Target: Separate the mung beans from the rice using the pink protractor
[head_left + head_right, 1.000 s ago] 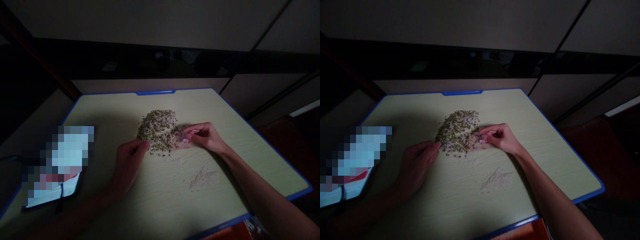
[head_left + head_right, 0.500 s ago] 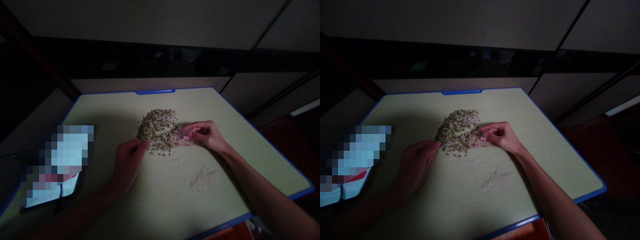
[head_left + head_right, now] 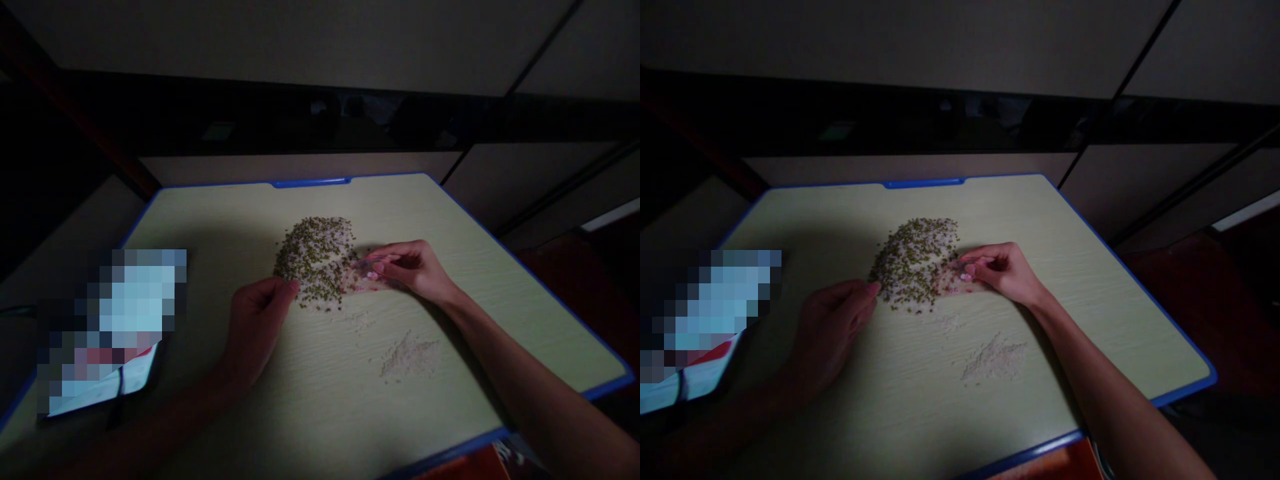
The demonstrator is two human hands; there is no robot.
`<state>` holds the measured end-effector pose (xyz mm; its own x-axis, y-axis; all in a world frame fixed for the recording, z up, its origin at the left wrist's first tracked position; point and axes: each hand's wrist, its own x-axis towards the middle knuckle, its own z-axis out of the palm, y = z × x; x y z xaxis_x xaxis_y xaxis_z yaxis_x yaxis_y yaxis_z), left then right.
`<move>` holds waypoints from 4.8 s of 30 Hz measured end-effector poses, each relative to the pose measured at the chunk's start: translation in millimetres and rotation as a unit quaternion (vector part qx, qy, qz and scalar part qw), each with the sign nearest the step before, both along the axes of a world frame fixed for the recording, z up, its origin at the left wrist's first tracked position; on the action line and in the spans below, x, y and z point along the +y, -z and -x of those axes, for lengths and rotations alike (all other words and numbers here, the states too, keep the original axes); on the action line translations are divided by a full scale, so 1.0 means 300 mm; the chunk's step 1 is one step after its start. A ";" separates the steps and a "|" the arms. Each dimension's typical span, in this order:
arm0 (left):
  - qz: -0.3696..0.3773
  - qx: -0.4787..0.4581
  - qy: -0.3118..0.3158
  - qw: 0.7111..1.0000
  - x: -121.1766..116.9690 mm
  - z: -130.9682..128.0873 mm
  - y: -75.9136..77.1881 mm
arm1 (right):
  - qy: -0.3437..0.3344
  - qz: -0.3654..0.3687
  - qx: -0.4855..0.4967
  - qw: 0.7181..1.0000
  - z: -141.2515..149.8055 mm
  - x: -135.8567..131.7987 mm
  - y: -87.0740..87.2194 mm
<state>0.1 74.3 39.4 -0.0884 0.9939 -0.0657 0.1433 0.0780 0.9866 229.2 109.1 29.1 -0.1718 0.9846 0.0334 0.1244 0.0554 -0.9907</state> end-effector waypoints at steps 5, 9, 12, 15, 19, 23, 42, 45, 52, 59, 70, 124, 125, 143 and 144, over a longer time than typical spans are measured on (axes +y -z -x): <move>-0.004 0.002 -0.004 1.000 -0.001 0.000 0.000 | -0.027 -0.008 0.001 1.000 -0.006 0.001 0.001; -0.008 -0.005 0.002 1.000 0.002 0.004 0.007 | -0.044 -0.008 -0.004 0.999 -0.012 0.001 0.004; -0.008 -0.005 0.005 1.000 0.003 0.005 0.009 | -0.047 -0.017 -0.013 0.999 -0.012 0.003 0.007; -0.004 -0.007 0.003 1.000 0.001 0.003 0.007 | -0.045 -0.020 -0.013 0.999 -0.008 0.004 0.007; -0.001 -0.008 -0.003 1.000 0.000 0.001 0.004 | -0.042 -0.004 -0.002 0.999 -0.002 0.003 0.002; -0.005 -0.001 0.002 1.000 0.001 0.002 0.004 | -0.047 0.009 0.017 0.999 -0.002 -0.001 0.000; -0.001 0.009 0.000 1.000 -0.003 -0.001 -0.004 | -0.100 -0.016 -0.010 0.995 -0.004 -0.003 0.003; -0.001 0.004 0.005 1.000 0.000 0.002 0.000 | -0.109 -0.010 -0.006 0.994 -0.004 -0.005 -0.001; -0.003 0.010 0.004 1.000 -0.001 0.000 -0.002 | -0.107 -0.010 0.014 0.994 -0.008 -0.006 0.004; 0.000 0.001 0.000 1.000 -0.003 -0.002 -0.004 | -0.109 0.000 0.000 0.994 0.000 -0.011 0.005; -0.002 0.009 0.003 1.000 -0.003 -0.002 -0.005 | -0.123 0.007 0.018 0.992 0.026 -0.024 -0.013; -0.006 0.004 -0.003 1.000 -0.006 -0.004 -0.008 | 0.033 0.029 -0.005 0.999 0.020 -0.027 -0.042; -0.006 0.005 -0.001 1.000 -0.006 -0.004 -0.008 | 0.037 0.030 -0.003 0.999 0.018 -0.026 -0.042; -0.009 0.000 0.008 1.000 -0.003 -0.001 -0.001 | 0.012 0.015 -0.015 1.000 0.018 -0.027 -0.021; -0.009 0.004 0.007 1.000 -0.003 -0.002 -0.002 | 0.010 0.012 -0.021 1.000 0.018 -0.026 -0.021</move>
<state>0.6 73.3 40.0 -0.0748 0.9961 -0.0472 0.1527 0.0582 0.9865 223.9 101.1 35.3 -0.1528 0.9882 0.0039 0.1658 0.0295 -0.9857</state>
